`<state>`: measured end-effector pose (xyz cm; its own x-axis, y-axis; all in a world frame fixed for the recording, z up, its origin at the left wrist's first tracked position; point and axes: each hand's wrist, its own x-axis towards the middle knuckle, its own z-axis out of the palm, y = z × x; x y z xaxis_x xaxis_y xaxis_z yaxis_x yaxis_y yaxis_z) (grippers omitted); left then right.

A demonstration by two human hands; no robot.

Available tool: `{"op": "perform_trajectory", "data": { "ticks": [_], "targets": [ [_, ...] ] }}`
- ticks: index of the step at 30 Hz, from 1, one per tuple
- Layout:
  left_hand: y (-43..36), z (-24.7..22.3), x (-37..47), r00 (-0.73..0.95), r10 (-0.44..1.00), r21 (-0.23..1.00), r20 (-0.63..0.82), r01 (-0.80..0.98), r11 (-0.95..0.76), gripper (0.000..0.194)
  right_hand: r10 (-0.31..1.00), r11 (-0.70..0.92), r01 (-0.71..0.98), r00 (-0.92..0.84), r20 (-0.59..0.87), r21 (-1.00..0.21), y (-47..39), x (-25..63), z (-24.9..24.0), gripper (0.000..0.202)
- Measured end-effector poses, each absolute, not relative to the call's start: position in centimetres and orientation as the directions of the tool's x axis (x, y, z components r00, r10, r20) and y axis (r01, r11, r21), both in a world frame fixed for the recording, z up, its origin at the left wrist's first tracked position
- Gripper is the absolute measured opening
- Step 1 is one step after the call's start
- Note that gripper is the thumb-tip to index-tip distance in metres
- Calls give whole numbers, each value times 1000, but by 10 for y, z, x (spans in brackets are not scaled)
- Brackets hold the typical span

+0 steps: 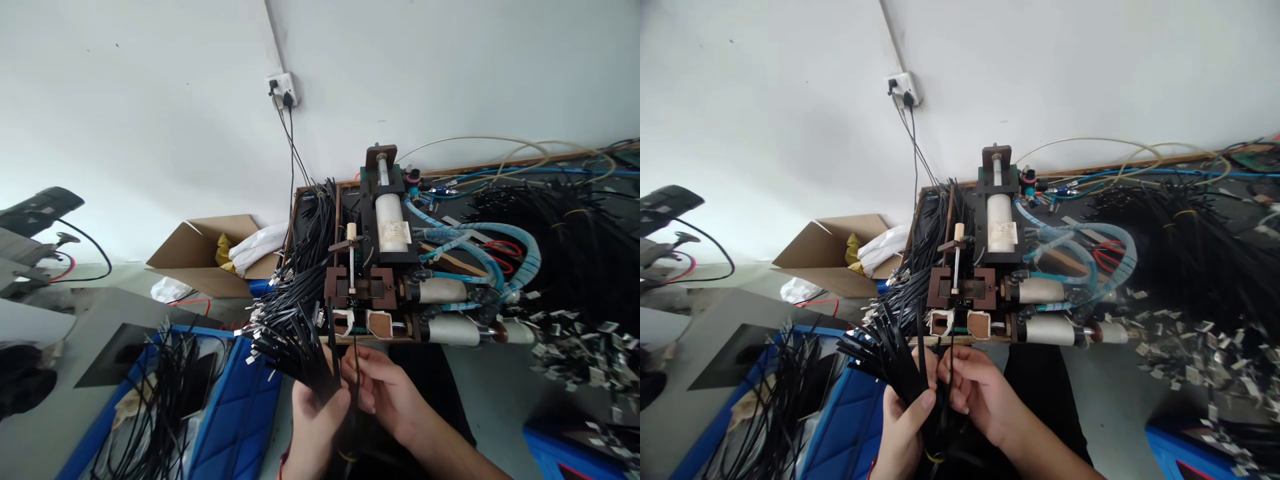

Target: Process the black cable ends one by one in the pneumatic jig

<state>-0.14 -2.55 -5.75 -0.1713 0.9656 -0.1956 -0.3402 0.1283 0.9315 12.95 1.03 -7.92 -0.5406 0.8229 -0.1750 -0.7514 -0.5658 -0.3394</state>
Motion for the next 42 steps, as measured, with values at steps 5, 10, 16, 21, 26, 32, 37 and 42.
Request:
{"op": "perform_trajectory", "data": {
  "ticks": [5,10,16,21,26,32,37,42],
  "targets": [
    [-24,-59,1,-179,972,940,-149,-331,83,32,779,-622,-743,-617,-107,-247,17,134,-83,22],
    [-24,-57,6,-160,973,930,-165,-354,100,30,752,-655,-724,-654,-86,-218,22,139,-84,19],
    [-23,-54,7,-149,976,930,-162,-354,100,29,723,-689,-700,-682,-109,-187,24,140,-88,21],
    [-21,-53,7,-169,974,938,-151,-335,88,31,716,-696,-694,-689,-111,-183,25,140,-87,22],
    [-21,-54,8,-123,982,923,-145,-375,90,31,718,-695,-696,-684,-129,-179,26,140,-86,23],
    [-19,-54,10,-106,983,909,-150,-405,95,30,717,-696,-689,-684,-134,-205,27,141,-85,25],
    [-18,-55,10,-103,987,917,-126,-391,76,28,713,-700,-687,-688,-138,-192,28,140,-85,23],
    [-20,-56,8,-123,984,926,-131,-370,77,29,714,-698,-686,-687,-131,-207,28,140,-89,24]
  ]
}}
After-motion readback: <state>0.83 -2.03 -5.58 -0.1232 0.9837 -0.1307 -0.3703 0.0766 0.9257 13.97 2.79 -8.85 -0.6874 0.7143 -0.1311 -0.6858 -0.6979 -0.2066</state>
